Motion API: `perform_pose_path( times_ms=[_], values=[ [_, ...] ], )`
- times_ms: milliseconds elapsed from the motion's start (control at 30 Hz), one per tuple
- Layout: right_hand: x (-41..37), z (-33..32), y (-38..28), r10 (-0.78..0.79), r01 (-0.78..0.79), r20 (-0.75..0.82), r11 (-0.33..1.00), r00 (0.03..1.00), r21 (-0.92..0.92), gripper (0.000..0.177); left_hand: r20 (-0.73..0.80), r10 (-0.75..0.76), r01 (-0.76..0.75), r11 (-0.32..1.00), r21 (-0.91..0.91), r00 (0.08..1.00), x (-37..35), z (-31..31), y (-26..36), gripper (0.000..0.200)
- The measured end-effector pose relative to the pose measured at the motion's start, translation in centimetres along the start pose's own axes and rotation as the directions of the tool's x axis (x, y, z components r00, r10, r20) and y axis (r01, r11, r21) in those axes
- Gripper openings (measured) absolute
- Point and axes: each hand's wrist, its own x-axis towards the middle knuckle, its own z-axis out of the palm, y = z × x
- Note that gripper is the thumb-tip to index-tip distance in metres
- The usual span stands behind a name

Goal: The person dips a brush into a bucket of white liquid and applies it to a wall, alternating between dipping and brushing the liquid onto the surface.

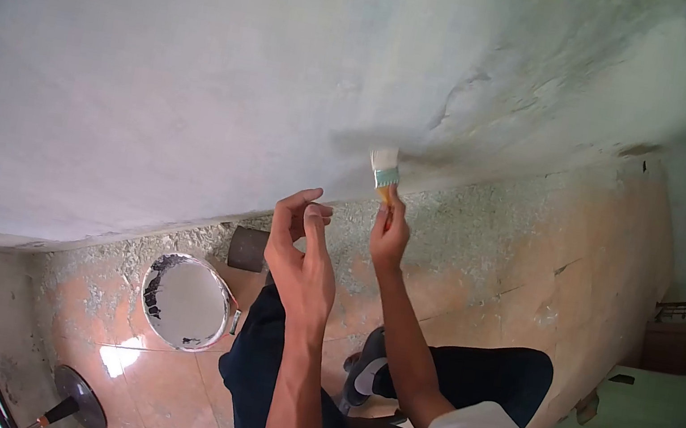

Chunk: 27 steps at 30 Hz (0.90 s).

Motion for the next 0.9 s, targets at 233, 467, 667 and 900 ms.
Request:
perform_pose_path(
  times_ms=[233, 467, 667, 900],
  values=[
    [-10.7, 6.3, 12.5, 0.440, -0.334, 0.240, 0.864, 0.866, -0.378, 0.038, -0.003, -0.035, 0.036, 0.995, 0.091, 0.999, 2.5, -1.1, -0.2, 0.031],
    [-3.8, 3.7, 5.5, 0.303, -0.292, 0.078, 0.948, 0.950, -0.125, 0.034, -0.020, -0.004, 0.008, 0.983, 0.185, 1.000, 3.3, -2.6, -0.1, 0.030],
    [-8.9, -4.6, 0.3, 0.469, -0.463, 0.065, 0.882, 0.881, -0.088, 0.048, 0.005, 0.034, -0.034, 0.995, 0.095, 0.999, 1.9, -1.9, 0.4, 0.028],
    [-9.2, -8.9, -2.5, 0.671, -0.695, 0.183, 0.687, 0.719, 0.212, 0.050, 0.004, 0.095, -0.094, 0.989, -0.116, 0.995, -0.8, -1.1, -0.7, 0.027]
  ],
)
